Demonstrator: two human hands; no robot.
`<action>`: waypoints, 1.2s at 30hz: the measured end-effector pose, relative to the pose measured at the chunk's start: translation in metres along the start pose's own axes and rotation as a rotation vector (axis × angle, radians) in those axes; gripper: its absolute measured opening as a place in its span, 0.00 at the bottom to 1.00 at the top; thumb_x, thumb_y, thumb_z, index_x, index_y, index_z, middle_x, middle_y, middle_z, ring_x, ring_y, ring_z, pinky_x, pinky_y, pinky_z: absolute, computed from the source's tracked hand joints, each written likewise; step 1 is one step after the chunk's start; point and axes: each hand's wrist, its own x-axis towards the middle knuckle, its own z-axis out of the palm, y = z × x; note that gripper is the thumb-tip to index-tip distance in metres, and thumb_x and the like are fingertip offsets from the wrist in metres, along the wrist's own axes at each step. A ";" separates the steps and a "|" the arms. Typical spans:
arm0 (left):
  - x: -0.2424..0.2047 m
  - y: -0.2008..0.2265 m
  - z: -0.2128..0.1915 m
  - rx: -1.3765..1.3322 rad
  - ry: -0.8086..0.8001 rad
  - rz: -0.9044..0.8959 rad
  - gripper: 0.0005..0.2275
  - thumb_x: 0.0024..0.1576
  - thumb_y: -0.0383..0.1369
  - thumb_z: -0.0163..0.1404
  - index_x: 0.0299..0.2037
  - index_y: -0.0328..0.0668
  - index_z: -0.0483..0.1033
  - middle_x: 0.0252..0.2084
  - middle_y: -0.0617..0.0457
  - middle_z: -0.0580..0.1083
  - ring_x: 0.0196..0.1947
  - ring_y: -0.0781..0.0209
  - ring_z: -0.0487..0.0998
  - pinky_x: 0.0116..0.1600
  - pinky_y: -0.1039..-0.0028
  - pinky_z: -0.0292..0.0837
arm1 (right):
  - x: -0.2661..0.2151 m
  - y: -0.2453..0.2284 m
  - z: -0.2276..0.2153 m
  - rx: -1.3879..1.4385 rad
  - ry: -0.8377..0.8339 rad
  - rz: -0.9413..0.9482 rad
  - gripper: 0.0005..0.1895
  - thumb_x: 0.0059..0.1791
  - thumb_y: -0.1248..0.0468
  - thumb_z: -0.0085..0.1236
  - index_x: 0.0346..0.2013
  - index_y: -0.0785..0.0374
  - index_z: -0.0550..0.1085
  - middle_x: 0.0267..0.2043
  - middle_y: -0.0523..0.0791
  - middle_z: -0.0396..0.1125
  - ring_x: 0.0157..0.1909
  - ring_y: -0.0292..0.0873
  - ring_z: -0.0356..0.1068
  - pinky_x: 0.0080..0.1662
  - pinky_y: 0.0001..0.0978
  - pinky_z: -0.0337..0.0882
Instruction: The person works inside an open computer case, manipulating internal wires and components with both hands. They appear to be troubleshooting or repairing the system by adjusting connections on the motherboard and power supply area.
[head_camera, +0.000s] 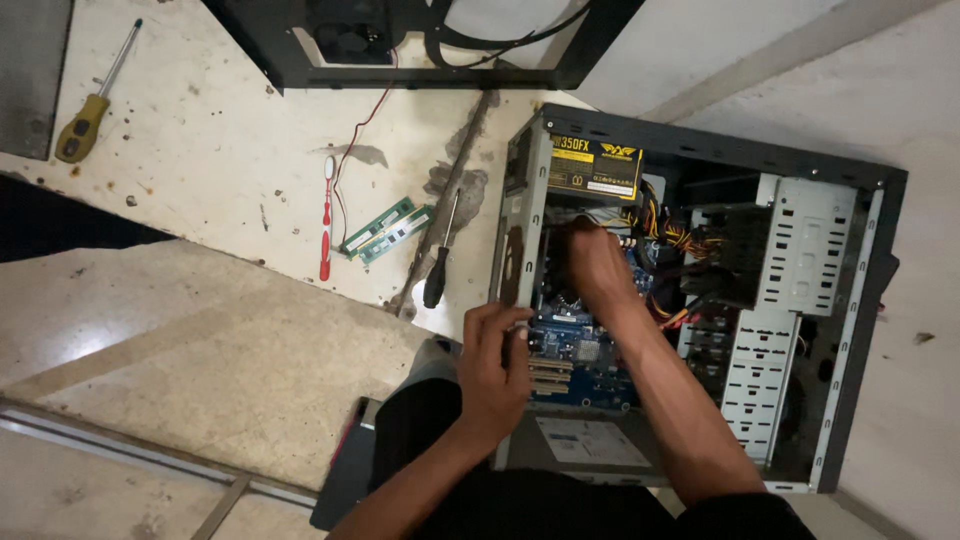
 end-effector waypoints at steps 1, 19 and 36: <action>0.002 -0.002 0.000 -0.002 0.001 0.001 0.10 0.69 0.28 0.39 0.52 0.50 0.74 0.48 0.51 0.66 0.30 0.42 0.76 0.34 0.51 0.79 | 0.002 -0.004 -0.006 -0.002 0.002 0.000 0.11 0.50 0.67 0.50 0.33 0.69 0.80 0.30 0.58 0.76 0.39 0.67 0.79 0.37 0.60 0.79; -0.002 -0.002 -0.001 -0.016 -0.033 -0.042 0.10 0.69 0.29 0.38 0.52 0.48 0.74 0.49 0.49 0.66 0.33 0.36 0.76 0.33 0.48 0.81 | 0.002 0.005 -0.001 -0.106 0.112 -0.078 0.15 0.52 0.69 0.46 0.29 0.67 0.81 0.25 0.59 0.75 0.35 0.68 0.79 0.33 0.59 0.77; 0.001 0.005 -0.001 -0.002 -0.014 -0.033 0.10 0.69 0.30 0.38 0.52 0.50 0.74 0.48 0.50 0.65 0.31 0.37 0.76 0.29 0.49 0.80 | 0.022 0.035 0.030 -0.056 0.109 0.024 0.14 0.48 0.67 0.49 0.32 0.68 0.83 0.28 0.62 0.75 0.36 0.70 0.78 0.37 0.62 0.77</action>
